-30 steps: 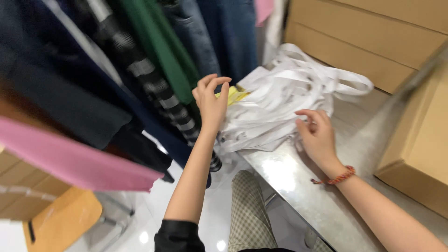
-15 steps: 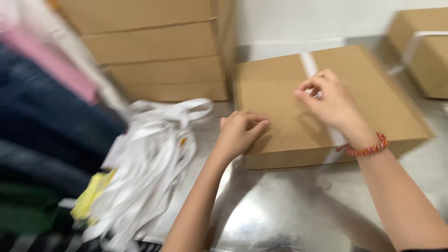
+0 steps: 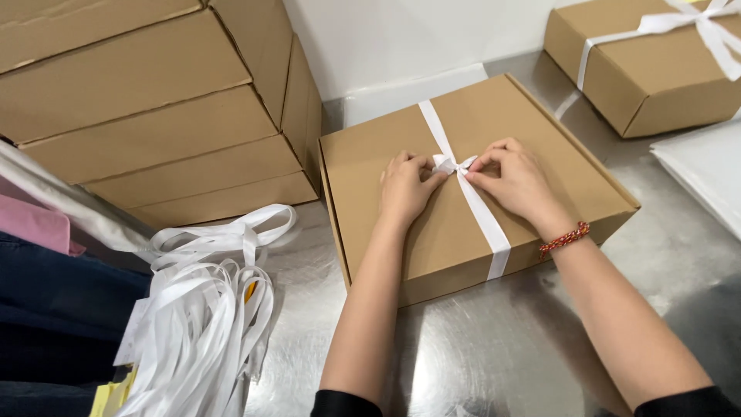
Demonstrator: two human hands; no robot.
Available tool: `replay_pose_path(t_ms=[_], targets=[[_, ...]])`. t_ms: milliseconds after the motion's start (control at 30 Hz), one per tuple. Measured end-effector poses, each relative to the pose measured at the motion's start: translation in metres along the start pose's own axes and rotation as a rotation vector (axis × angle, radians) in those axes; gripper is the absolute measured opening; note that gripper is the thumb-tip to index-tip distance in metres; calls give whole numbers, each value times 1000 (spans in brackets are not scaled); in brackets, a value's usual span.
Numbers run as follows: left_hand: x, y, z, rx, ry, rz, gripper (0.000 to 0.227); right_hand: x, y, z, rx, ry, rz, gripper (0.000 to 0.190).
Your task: Unpacking a garment from a shipping box and plastic sleeve to hang it on a clothing rack.
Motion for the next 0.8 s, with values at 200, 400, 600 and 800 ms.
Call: replay_pose_path(t_ms=[200,400,600,800], targets=[[10,11,-6,108,7,-61,19,0,-7,-11,71,108,-62,11],[15,28,-21,310,0,-240,12,-1,2,-16,-16,-20,-176,9],[10,34,-4,354,60,-601,10,-2,12,-23,-589,5,-350,9],[12,47,10,473,178,-837,19,9,27,-9,-642,-15,-591,10]])
Point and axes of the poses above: each hand's wrist, its own x-axis away from the middle knuckle, its own y-axis out of the back of the hand, z = x × y, the point moved 3 cm from there along -x, towards the middle knuckle, and after that the axes turned 5 degrees about x, right-handed, at the moved point
